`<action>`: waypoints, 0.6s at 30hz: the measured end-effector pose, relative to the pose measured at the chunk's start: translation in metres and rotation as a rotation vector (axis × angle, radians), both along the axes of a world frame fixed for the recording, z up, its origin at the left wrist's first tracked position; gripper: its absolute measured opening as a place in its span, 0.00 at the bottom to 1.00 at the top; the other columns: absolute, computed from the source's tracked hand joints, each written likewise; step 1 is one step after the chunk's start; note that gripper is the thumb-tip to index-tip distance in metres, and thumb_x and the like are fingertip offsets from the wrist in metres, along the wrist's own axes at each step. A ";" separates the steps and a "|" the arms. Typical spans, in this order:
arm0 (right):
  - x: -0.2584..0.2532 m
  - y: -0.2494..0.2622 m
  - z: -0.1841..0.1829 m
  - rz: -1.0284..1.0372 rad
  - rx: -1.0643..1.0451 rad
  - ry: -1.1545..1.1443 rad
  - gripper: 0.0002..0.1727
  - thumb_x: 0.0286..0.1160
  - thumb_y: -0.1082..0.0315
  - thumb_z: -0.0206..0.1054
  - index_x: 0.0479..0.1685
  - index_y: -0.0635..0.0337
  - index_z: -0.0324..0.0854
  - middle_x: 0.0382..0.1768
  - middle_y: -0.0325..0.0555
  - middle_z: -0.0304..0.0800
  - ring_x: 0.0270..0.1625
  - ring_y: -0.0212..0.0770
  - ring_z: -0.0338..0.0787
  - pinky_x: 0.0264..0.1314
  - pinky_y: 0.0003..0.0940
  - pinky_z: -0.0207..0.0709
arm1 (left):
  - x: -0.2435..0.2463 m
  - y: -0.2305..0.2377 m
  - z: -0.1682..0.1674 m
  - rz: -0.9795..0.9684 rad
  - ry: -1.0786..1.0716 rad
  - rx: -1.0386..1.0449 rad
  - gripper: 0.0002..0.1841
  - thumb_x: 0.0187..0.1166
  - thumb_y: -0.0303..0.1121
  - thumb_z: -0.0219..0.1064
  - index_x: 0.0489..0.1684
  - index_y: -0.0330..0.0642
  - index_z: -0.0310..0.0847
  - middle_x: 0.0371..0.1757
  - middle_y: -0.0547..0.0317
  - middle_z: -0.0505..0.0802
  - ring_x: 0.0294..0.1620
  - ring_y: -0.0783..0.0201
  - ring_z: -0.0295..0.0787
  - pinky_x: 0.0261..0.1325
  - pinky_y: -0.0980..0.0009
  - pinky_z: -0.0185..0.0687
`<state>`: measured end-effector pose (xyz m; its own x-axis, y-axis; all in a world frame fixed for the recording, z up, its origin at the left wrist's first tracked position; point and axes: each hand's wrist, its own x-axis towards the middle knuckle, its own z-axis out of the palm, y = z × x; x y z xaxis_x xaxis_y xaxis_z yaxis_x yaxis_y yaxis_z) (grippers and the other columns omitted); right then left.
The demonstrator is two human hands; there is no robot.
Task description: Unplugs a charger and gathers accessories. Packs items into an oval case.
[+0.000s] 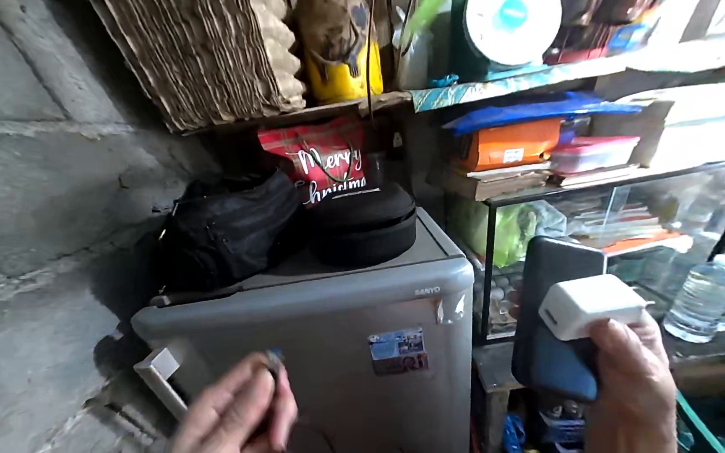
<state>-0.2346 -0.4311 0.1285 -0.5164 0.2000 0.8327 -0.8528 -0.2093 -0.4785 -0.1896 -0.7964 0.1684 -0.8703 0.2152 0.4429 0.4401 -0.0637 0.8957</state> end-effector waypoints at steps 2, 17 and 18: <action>-0.016 0.007 0.015 0.058 0.116 -0.005 0.11 0.75 0.48 0.73 0.52 0.34 0.92 0.47 0.27 0.98 0.50 0.27 0.96 0.54 0.26 0.91 | -0.025 0.000 0.032 0.273 0.235 -0.155 0.08 0.92 0.38 0.53 0.48 0.60 0.79 0.26 0.88 0.86 0.22 0.90 0.76 0.24 0.91 0.71; -0.120 -0.002 0.071 0.439 0.090 -0.456 0.25 0.61 0.41 0.78 0.47 0.49 0.86 0.39 0.44 0.96 0.43 0.39 0.97 0.46 0.35 0.93 | -0.215 0.046 0.115 0.604 0.788 -1.248 0.26 0.71 0.59 0.75 0.46 0.42 0.91 0.21 0.49 0.87 0.23 0.45 0.85 0.28 0.42 0.75; -0.123 -0.001 0.071 0.449 0.092 -0.461 0.25 0.60 0.40 0.79 0.47 0.48 0.87 0.39 0.44 0.97 0.43 0.39 0.97 0.46 0.35 0.93 | -0.221 0.040 0.117 0.626 0.881 -1.201 0.24 0.74 0.57 0.73 0.45 0.42 0.91 0.21 0.48 0.87 0.21 0.43 0.85 0.25 0.41 0.75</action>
